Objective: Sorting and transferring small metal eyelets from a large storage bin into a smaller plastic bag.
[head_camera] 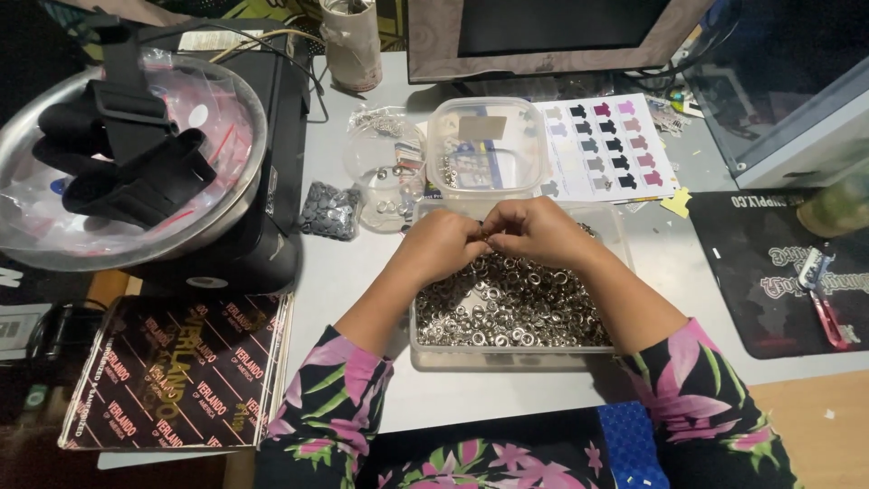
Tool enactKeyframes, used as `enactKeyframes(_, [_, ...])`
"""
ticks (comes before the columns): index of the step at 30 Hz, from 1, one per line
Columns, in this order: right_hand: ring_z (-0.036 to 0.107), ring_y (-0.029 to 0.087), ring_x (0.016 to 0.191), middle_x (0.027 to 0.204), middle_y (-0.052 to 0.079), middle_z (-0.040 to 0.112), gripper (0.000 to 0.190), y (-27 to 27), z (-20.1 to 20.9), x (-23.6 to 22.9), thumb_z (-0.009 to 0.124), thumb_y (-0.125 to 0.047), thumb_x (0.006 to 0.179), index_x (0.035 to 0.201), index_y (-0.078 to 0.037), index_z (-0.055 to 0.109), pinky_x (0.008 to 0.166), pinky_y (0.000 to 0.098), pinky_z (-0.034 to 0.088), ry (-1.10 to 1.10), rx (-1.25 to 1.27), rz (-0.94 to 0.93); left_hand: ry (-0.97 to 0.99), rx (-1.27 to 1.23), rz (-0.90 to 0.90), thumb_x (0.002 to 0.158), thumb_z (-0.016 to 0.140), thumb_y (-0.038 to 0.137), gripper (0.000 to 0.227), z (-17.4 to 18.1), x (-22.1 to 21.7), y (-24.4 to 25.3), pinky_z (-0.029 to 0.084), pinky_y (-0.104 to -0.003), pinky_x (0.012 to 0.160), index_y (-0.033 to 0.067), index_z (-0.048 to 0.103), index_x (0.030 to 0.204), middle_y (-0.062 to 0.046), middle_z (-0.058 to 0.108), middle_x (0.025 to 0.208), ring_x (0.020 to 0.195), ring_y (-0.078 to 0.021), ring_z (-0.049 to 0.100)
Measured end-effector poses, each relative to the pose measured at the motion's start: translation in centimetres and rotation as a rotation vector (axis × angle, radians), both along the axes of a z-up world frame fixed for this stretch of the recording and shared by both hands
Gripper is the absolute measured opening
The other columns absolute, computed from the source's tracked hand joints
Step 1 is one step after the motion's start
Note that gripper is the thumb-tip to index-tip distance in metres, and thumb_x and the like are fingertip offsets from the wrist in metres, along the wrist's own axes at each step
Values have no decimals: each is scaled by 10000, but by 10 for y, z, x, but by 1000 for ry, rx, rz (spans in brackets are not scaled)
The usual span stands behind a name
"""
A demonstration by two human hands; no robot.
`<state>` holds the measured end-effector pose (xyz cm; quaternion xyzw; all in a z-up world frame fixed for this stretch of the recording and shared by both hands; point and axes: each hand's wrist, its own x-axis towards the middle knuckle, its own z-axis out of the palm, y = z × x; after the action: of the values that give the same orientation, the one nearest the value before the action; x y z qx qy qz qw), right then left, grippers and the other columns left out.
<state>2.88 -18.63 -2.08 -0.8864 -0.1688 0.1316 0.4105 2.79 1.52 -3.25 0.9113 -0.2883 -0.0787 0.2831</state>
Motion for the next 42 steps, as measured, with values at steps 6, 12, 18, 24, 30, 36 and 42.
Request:
enactKeyframes(6, [748, 255, 714, 917, 199, 790, 158, 2, 10, -3, 718, 4, 870, 1020, -10, 765, 666, 347, 622, 12, 5, 13, -11, -14, -13, 924, 675, 252, 248, 6, -2, 0, 587, -476, 846, 53, 800, 1002, -189, 773, 899, 952, -406, 727])
enactKeyframes(12, [753, 271, 719, 929, 216, 782, 164, 0, 5, -1, 697, 20, 880, 1031, -2, 760, 664, 358, 633, 3, -18, 37, -25, -17, -60, 949, 625, 217, 267, 5, -3, 1, 584, -488, 859, 15, 778, 1035, -227, 765, 933, 971, -423, 722])
enactKeyframes(18, [750, 249, 708, 915, 200, 783, 147, -4, 0, 1, 725, 10, 873, 1016, -5, 756, 648, 345, 639, 9, 26, 18, -20, -70, -37, 939, 615, 241, 311, -12, 7, 0, 589, -492, 844, -6, 763, 1057, -229, 755, 917, 962, -418, 721])
enactKeyframes(24, [758, 261, 757, 862, 161, 785, 117, 2, 1, -1, 775, -27, 847, 963, -25, 765, 690, 356, 641, -62, -18, 37, -31, -90, -44, 932, 588, 221, 271, -36, 16, -5, 589, -435, 717, 19, 745, 843, -186, 714, 731, 789, -386, 720])
enactKeyframes(30, [754, 290, 794, 855, 168, 780, 120, -1, 1, -1, 742, -6, 845, 962, -22, 759, 729, 383, 629, -102, -31, 43, 23, -161, -68, 933, 557, 142, 258, -21, 12, -3, 577, -509, 750, -40, 735, 889, -270, 715, 791, 850, -471, 703])
enactKeyframes(36, [728, 276, 737, 811, 177, 763, 172, 3, 3, -6, 781, -22, 812, 978, 6, 748, 690, 393, 616, -200, 4, 47, 191, -309, -13, 959, 567, 175, 258, -32, 22, 2, 575, -445, 775, 54, 780, 1040, -171, 744, 727, 808, -346, 743])
enactKeyframes(42, [735, 268, 737, 799, 145, 763, 162, 1, 3, -6, 758, -27, 808, 970, -19, 762, 689, 369, 614, -281, 14, 65, 283, -394, 35, 956, 580, 181, 249, -30, 20, 4, 579, -343, 734, 115, 790, 1072, -65, 729, 622, 699, -196, 731])
